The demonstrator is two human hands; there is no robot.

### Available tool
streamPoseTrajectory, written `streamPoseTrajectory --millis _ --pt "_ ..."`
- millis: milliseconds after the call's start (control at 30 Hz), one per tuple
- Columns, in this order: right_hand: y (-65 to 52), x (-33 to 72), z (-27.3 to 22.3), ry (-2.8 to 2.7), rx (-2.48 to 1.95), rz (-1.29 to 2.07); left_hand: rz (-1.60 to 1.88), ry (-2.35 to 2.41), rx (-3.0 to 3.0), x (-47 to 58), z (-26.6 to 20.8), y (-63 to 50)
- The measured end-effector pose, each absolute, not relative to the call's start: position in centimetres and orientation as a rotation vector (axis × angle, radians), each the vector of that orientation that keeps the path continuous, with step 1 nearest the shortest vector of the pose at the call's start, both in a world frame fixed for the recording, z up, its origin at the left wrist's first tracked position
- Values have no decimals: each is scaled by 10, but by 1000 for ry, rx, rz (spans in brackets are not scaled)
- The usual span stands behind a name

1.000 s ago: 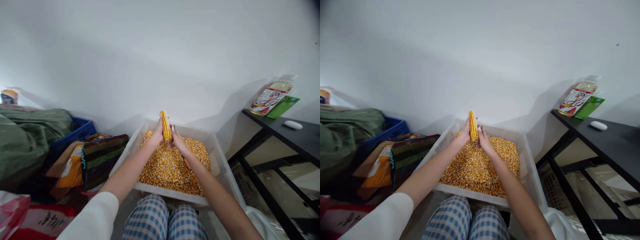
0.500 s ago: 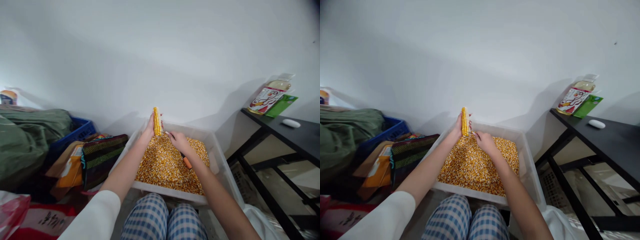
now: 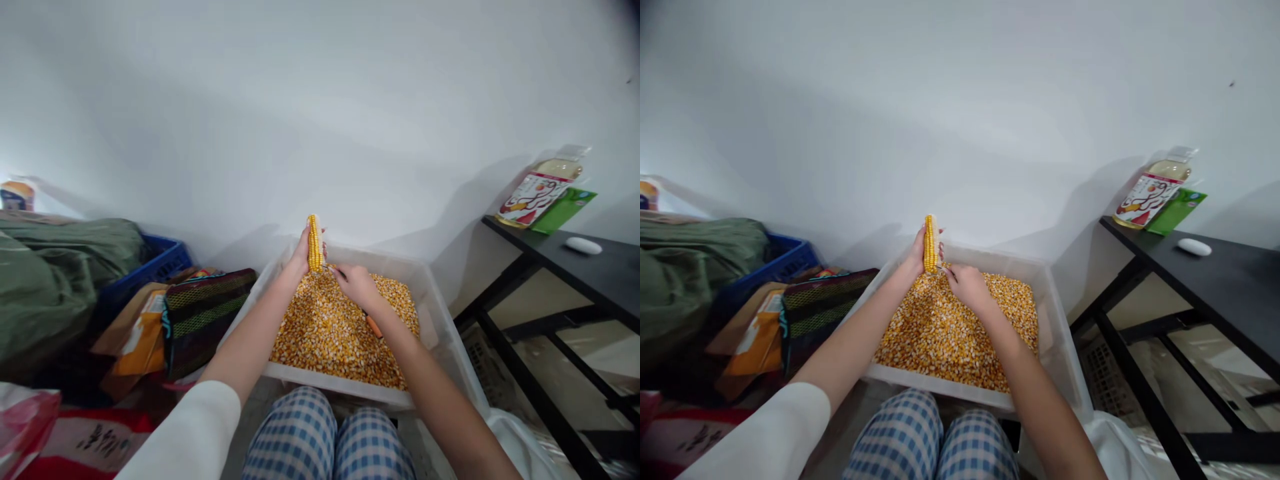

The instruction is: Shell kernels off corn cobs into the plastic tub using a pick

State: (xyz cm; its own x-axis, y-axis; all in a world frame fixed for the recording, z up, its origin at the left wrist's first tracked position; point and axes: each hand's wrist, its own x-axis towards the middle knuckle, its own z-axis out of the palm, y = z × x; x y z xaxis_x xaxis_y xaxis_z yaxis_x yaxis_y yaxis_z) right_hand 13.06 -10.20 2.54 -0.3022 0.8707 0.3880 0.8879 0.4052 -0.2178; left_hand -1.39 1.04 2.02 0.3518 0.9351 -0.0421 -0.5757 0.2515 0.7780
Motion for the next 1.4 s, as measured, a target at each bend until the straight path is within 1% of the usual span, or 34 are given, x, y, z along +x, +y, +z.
streamPoseTrajectory --millis 167,933,1400 --pt "-102 130 26 -2233 -1544 -97 1113 591 746 -13 22 9" --pt "-103 128 27 -2253 -1588 -111 1136 626 773 -11 22 8" --pt "-101 127 17 -2305 -1502 -87 1094 649 870 -8 20 2"
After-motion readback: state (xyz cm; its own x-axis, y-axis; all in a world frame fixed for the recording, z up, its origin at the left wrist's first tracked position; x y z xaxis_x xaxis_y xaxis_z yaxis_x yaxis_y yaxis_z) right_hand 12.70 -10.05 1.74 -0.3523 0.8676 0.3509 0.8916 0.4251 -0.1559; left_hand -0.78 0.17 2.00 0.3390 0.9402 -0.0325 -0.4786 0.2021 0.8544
